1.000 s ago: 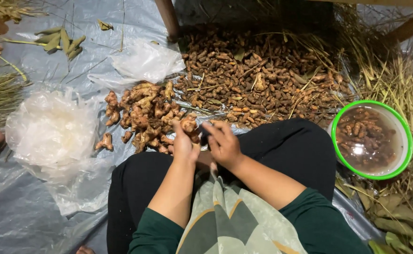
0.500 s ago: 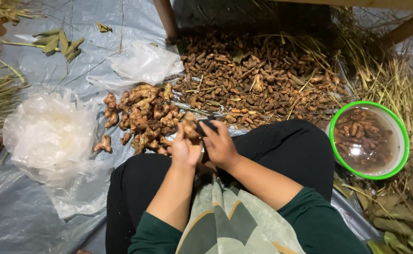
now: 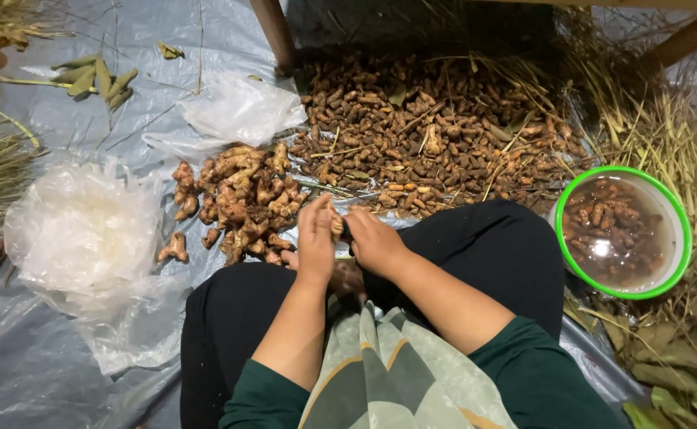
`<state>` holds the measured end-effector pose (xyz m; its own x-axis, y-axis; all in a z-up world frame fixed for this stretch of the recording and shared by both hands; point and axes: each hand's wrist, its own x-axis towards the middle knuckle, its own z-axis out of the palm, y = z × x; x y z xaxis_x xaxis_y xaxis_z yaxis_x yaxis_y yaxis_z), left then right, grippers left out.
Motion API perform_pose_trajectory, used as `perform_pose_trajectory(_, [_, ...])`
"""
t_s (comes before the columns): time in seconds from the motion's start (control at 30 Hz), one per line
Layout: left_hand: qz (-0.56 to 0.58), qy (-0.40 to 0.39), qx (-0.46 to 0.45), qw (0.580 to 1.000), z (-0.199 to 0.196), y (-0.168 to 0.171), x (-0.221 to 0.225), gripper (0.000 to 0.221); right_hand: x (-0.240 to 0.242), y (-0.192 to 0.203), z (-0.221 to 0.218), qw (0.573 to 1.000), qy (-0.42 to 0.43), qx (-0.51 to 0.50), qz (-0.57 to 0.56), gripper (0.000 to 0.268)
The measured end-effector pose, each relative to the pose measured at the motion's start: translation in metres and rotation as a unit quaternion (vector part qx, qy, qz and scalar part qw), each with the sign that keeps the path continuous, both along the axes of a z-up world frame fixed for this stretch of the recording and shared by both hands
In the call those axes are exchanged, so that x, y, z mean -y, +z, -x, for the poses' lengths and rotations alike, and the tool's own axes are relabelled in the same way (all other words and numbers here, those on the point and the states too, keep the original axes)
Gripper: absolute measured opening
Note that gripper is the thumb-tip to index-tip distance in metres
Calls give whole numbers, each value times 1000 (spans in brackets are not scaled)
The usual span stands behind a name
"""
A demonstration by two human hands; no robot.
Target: A person sits on the floor cleaning and breaking apart ginger roots from a large pile using their hands and a small knife.
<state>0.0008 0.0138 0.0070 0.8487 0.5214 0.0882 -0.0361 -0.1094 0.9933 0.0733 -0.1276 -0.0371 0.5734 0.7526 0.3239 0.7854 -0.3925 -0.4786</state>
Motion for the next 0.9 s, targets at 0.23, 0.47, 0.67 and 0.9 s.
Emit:
perform_pose_trajectory(0.23, [22, 10, 1, 1000, 3, 13, 21, 40, -2, -17, -4, 992, -4, 118, -33, 23])
perform_pose_trajectory(0.47, [-21, -23, 44, 999, 3, 13, 21, 40, 10, -13, -32, 873, -100, -430, -206, 32])
perform_pose_trajectory(0.67, [-40, -20, 42, 998, -4, -12, 18, 40, 8, 31, -6, 856, -149, -455, -196, 33])
perform_pose_trajectory(0.9, [66, -28, 52, 996, 1, 18, 26, 30, -5, -8, 2, 838, -67, -513, -175, 31])
